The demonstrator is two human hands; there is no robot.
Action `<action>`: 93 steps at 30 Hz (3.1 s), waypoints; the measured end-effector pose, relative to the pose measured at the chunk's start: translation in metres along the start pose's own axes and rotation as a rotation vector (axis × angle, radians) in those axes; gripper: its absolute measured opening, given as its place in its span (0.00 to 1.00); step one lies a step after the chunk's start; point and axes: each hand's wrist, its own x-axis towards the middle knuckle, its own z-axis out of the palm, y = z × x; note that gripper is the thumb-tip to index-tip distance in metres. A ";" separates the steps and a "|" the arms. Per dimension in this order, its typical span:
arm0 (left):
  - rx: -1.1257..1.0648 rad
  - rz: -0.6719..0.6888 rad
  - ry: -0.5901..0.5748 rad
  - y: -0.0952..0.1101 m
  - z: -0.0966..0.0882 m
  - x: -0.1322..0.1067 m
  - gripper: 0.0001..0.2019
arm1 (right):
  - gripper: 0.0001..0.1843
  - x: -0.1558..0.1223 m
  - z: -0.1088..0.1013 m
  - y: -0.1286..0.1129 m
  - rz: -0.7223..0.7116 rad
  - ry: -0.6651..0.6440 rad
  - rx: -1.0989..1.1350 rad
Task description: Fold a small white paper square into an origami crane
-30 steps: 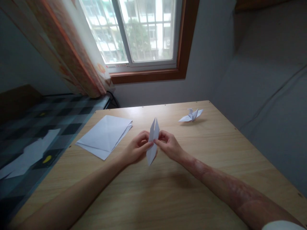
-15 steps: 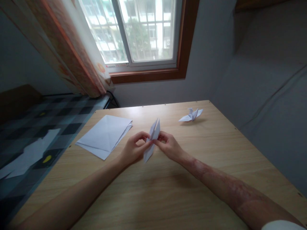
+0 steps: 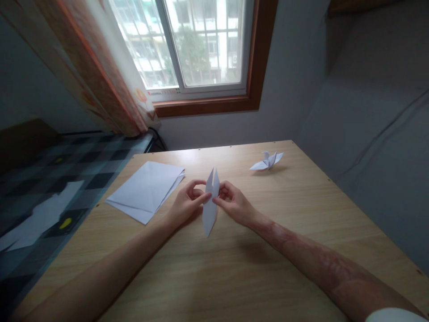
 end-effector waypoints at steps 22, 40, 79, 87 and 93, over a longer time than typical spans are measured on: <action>0.088 0.008 -0.286 0.012 -0.005 0.001 0.25 | 0.22 -0.001 -0.001 -0.007 0.132 -0.049 0.027; 0.194 0.035 -0.180 0.002 -0.005 -0.001 0.24 | 0.23 -0.002 0.002 -0.013 0.152 -0.089 0.058; -0.071 -0.083 -0.196 0.001 0.016 -0.004 0.28 | 0.26 0.003 0.005 -0.007 0.072 0.254 0.062; 0.023 -0.176 -0.237 0.011 0.017 -0.008 0.26 | 0.24 0.005 0.000 -0.010 0.051 0.311 0.057; 0.085 -0.215 -0.290 0.019 0.015 -0.011 0.24 | 0.22 0.006 -0.006 -0.002 0.032 0.405 0.056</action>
